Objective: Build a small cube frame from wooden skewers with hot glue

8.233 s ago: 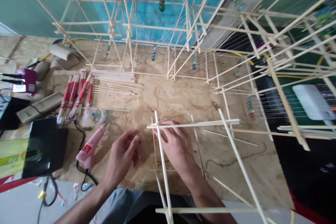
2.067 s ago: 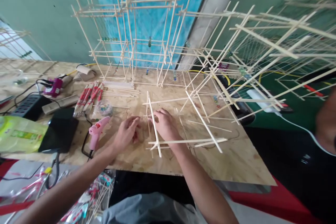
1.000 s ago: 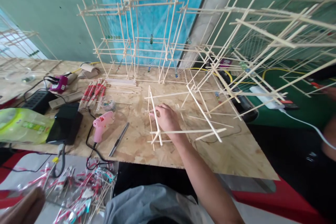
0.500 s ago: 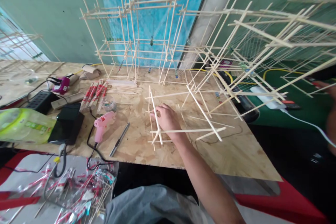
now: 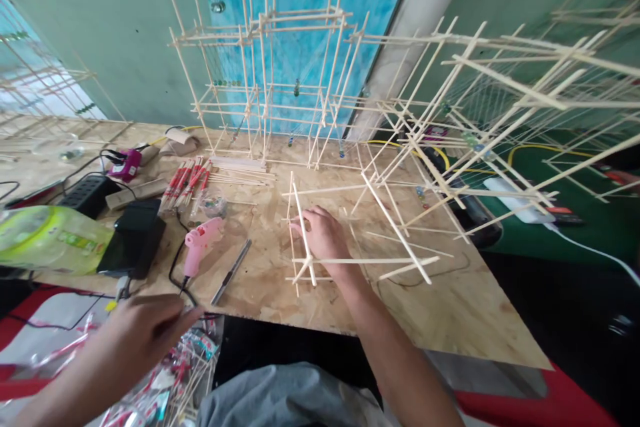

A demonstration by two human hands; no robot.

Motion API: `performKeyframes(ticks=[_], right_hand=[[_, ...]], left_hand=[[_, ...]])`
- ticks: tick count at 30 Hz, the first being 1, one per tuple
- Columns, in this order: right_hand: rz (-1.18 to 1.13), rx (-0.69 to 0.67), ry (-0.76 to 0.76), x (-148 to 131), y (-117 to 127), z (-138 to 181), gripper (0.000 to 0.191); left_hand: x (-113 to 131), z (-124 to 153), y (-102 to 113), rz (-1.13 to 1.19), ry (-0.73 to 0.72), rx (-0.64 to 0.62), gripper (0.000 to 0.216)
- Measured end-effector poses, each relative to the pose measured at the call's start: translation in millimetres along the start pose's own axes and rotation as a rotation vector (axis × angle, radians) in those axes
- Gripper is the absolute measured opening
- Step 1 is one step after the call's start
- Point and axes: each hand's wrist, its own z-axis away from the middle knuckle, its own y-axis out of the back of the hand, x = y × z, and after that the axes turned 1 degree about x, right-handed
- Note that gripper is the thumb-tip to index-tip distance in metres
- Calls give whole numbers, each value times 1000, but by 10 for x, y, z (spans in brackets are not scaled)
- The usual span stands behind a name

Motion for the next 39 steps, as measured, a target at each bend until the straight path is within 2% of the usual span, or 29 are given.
performKeyframes(ticks=[2, 4, 6, 8, 11, 16, 23, 31, 39], right_hand=[[-1, -3, -10, -14, 12, 4, 7], [-4, 0, -16, -20, 18, 8, 7], [-2, 9, -11, -15, 15, 11, 7], [1, 18, -5, -2, 5, 11, 6], [-3, 25, -9, 20, -14, 7, 7], [-21, 9, -26, 33, -24, 0, 8], [-17, -1, -24, 12, 2, 3, 4], [-31, 1, -39, 5, 11, 4, 6], [-3, -20, -37, 21, -8, -14, 4]], left_hand=[[89, -300, -265, 52, -56, -165, 41], [195, -600, -577, 248, -10, -193, 16], [272, -876, -884, 493, 96, -173, 34], [302, -1109, -1132, 698, 163, -123, 42], [304, -1353, -1351, 820, 195, -74, 52], [337, -1494, -1490, 903, 200, -140, 66], [322, -1623, -1603, 1012, 202, -162, 66], [287, -1683, -1645, 1122, 191, -174, 65], [287, -1676, -1633, 1120, 195, -168, 66]])
